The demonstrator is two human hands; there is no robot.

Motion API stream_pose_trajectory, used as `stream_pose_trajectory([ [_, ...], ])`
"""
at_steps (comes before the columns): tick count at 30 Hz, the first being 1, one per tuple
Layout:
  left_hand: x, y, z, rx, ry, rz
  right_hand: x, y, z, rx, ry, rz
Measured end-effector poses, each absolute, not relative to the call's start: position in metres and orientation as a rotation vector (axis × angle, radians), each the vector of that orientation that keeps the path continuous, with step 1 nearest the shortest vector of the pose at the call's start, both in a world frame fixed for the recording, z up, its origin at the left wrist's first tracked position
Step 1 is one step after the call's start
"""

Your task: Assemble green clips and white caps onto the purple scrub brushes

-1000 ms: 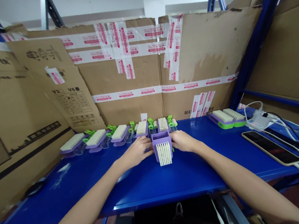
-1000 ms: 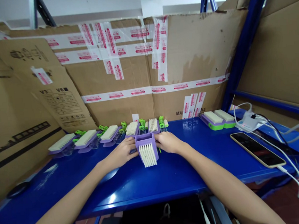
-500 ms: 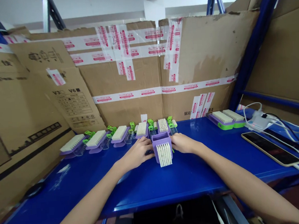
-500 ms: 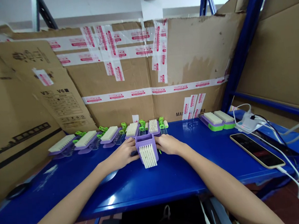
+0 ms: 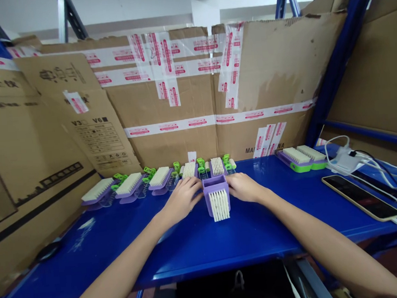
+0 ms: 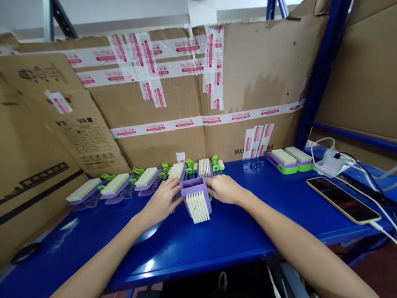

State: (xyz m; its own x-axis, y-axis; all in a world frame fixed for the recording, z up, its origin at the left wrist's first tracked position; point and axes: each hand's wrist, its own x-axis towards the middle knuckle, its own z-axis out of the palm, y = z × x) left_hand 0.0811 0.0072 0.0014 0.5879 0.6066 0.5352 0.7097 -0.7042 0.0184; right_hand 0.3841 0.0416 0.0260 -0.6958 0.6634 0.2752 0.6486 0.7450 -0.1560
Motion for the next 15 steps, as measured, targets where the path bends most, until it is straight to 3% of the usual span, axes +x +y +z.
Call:
stream_pose_trajectory([
  [15, 0.091, -0.003, 0.014, -2.277, -1.061, -1.215, 0.384, 0.040, 0.026, -0.816, -2.254, -0.140],
])
